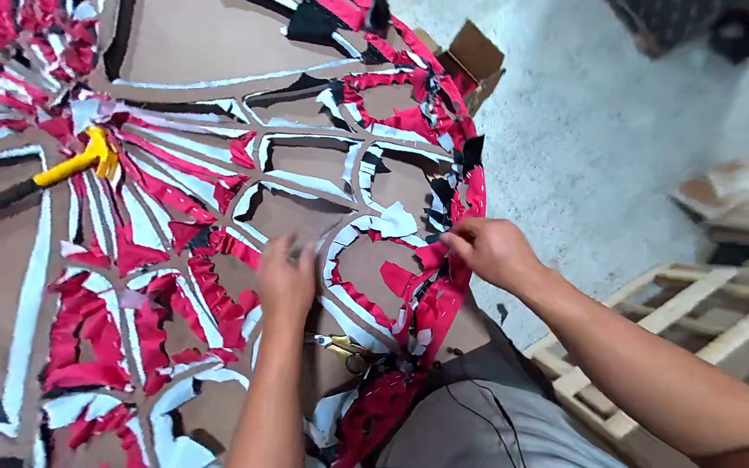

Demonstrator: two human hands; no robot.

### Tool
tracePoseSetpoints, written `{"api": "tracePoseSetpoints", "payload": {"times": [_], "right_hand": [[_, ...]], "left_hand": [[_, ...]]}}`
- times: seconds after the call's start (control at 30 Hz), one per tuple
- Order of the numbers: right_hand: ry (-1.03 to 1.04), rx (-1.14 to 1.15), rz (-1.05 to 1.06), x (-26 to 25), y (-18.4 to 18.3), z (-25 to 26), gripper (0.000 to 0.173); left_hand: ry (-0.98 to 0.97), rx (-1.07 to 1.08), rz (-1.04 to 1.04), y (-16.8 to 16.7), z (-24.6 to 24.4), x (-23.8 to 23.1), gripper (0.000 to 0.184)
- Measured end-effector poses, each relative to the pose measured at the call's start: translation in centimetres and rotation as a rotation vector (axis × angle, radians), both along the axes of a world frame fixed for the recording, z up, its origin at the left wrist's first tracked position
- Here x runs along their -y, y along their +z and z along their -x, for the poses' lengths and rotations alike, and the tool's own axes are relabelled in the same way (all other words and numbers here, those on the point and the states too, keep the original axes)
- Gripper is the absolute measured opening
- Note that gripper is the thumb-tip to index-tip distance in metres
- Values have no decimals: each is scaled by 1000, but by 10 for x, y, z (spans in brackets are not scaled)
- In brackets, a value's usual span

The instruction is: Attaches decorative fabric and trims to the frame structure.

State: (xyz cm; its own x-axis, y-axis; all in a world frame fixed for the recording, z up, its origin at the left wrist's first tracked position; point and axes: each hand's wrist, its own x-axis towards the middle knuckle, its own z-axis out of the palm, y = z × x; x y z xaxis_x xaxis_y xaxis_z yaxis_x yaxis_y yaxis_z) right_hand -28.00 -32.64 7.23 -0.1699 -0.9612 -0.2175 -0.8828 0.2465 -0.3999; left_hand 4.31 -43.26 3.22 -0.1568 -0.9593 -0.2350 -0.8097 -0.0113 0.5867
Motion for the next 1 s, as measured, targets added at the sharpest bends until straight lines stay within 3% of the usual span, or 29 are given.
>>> {"api": "tracePoseSetpoints", "payload": {"times": [0.07,0.17,0.27,0.33,0.47,0.57,1.0], "right_hand": [[288,94,120,51,5,-37,30],[736,177,116,127,-30,-101,38],[1129,135,-141,179,-72,-148,50],[1278,129,-373,200,-85,-162,51],[1418,212,-563,231,-92,-169,37],[1485,231,-625,238,-97,-172,38],[1428,267,-819,248,-103,-183,38]], "left_hand": [[337,-169,118,5,-11,-53,42],[688,-299,-74,-11,10,-108,43],[880,-520,-336,-27,35,-104,37],[1006,-768,-386,-41,42,-93,28],[1210,-889,-303,-62,46,-74,24],[1256,-918,-253,-64,54,-74,21],[1401,-952,-204,-68,61,-73,22]]}}
